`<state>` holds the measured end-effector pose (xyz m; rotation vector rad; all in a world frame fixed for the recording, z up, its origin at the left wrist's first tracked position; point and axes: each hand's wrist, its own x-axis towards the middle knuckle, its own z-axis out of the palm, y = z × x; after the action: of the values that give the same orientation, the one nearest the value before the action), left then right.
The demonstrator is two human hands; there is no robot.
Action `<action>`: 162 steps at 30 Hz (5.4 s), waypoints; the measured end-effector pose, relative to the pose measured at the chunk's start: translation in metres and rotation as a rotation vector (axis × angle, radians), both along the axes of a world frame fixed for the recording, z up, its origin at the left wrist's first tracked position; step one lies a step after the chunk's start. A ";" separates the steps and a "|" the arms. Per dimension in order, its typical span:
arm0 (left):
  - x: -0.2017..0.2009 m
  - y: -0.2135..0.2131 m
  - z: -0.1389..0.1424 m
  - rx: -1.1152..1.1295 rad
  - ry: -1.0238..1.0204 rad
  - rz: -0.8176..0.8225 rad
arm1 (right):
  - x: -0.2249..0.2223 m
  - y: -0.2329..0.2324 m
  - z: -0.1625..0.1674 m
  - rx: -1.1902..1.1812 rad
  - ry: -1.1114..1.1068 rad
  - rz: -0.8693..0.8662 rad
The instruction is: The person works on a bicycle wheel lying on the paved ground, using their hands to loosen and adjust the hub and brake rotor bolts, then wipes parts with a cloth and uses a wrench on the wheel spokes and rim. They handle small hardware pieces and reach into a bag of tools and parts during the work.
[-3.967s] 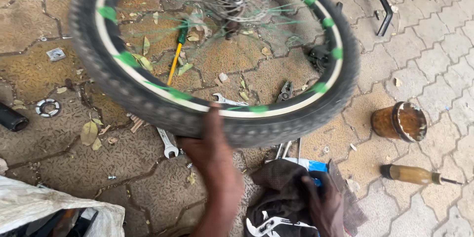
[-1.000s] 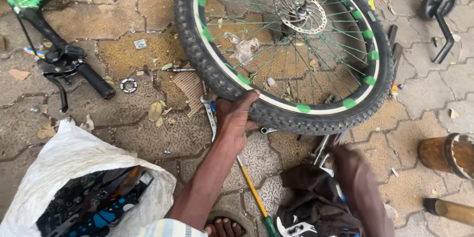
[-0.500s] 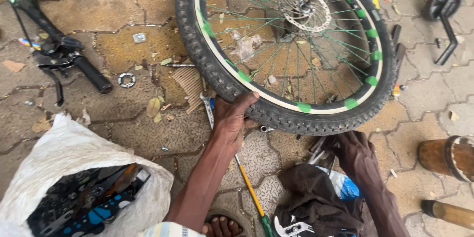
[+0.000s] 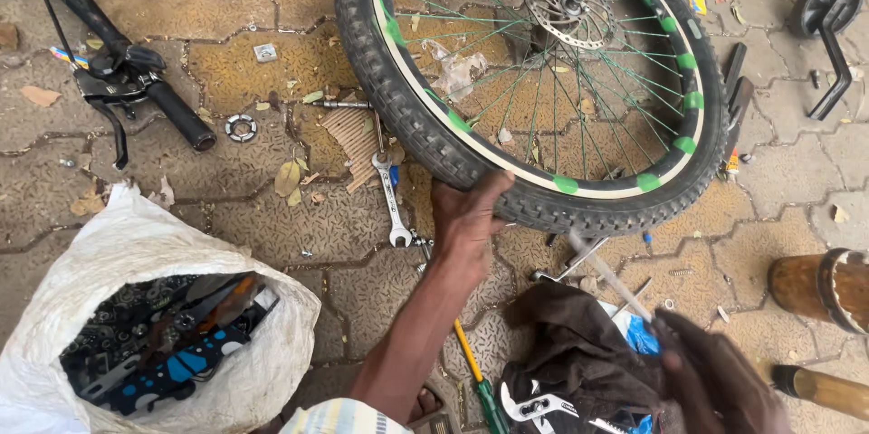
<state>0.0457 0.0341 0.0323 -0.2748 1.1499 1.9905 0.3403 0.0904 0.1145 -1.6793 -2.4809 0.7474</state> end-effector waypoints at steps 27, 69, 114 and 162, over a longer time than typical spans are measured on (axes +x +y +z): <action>-0.008 -0.012 -0.023 0.112 0.014 -0.053 | -0.125 -0.068 -0.019 0.485 -0.004 0.336; -0.034 -0.034 -0.053 0.116 0.048 -0.164 | -0.229 -0.035 0.039 0.177 -0.366 0.630; -0.057 -0.056 -0.099 0.092 -0.012 -0.285 | -0.196 -0.088 -0.038 0.211 -0.159 0.358; -0.054 -0.049 -0.093 0.323 0.037 0.005 | -0.292 -0.069 0.002 0.242 -0.590 0.881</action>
<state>-0.0085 -0.0154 -0.0609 -0.0742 0.8317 2.1547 0.0478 0.0214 0.1161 -0.7235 -3.5544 -0.0996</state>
